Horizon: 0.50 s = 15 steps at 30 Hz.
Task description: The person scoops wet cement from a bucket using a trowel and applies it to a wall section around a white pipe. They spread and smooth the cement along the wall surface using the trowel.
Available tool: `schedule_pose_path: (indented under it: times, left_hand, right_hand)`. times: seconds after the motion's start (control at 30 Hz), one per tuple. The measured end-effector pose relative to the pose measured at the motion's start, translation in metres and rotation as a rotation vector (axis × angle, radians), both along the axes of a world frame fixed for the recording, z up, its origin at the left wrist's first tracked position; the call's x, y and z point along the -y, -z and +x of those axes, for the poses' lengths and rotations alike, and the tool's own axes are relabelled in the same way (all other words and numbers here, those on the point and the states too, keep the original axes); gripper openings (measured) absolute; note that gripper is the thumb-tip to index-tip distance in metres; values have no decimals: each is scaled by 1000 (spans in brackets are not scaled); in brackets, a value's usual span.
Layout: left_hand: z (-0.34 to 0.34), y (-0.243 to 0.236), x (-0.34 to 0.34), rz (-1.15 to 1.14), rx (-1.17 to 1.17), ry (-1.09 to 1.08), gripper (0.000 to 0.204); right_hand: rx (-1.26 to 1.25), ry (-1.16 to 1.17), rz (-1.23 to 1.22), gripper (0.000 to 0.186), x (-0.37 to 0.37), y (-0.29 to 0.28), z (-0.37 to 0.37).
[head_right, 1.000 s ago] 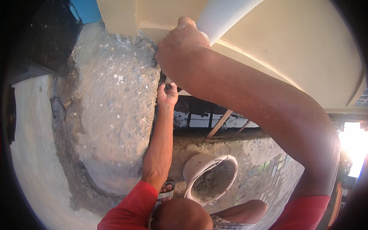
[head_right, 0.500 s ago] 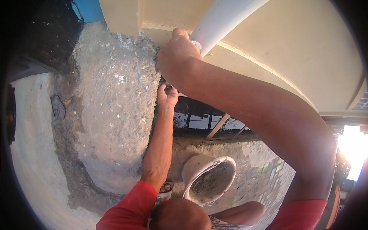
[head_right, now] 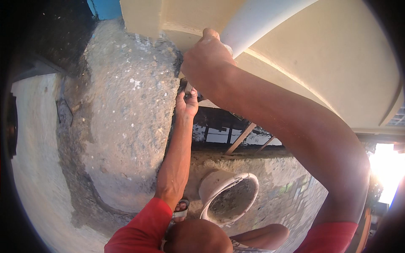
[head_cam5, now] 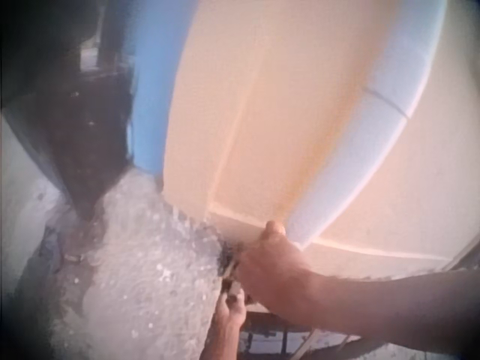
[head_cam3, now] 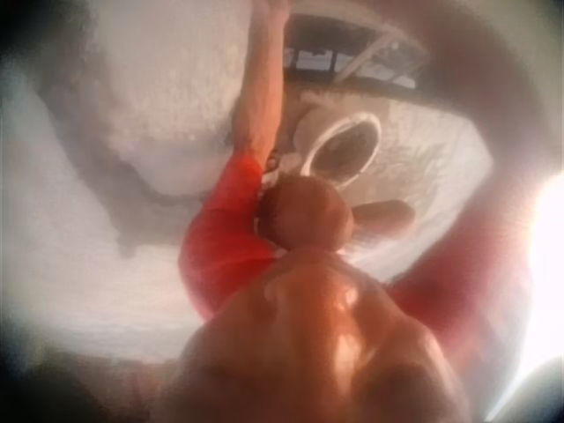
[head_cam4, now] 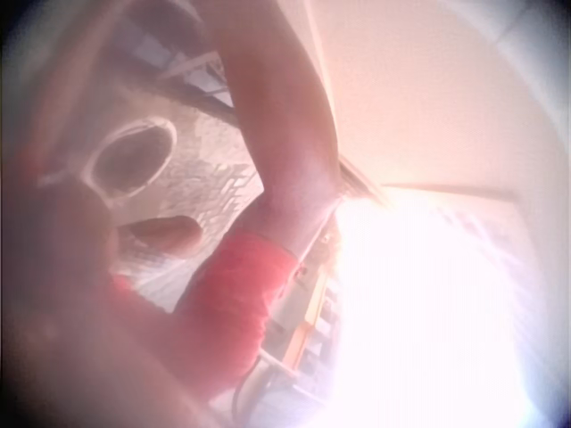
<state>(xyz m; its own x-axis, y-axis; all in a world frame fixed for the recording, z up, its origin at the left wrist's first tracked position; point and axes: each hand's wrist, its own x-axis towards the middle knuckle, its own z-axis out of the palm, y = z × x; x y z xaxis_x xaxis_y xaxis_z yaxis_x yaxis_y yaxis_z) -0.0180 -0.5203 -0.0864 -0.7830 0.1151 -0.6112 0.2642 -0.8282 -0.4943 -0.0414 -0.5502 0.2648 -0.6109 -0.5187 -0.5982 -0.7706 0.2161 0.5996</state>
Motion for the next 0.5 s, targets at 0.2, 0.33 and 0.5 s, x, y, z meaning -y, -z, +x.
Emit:
schedule_pose_path:
  times: [0.2, 0.33, 0.5]
  left_hand:
    - [-1, 4, -3, -52, 46, 8, 40]
    - [-5, 2, -8, -91, 76, 23, 40]
    - [-5, -2, -8, -75, 67, 14, 39]
  right_hand:
    - [-8, -60, -29, 5, -3, -17, -1]
    - [12, -36, -13, 5, -17, 15, -7]
    - [13, 15, -17, 3, 2, -17, -4]
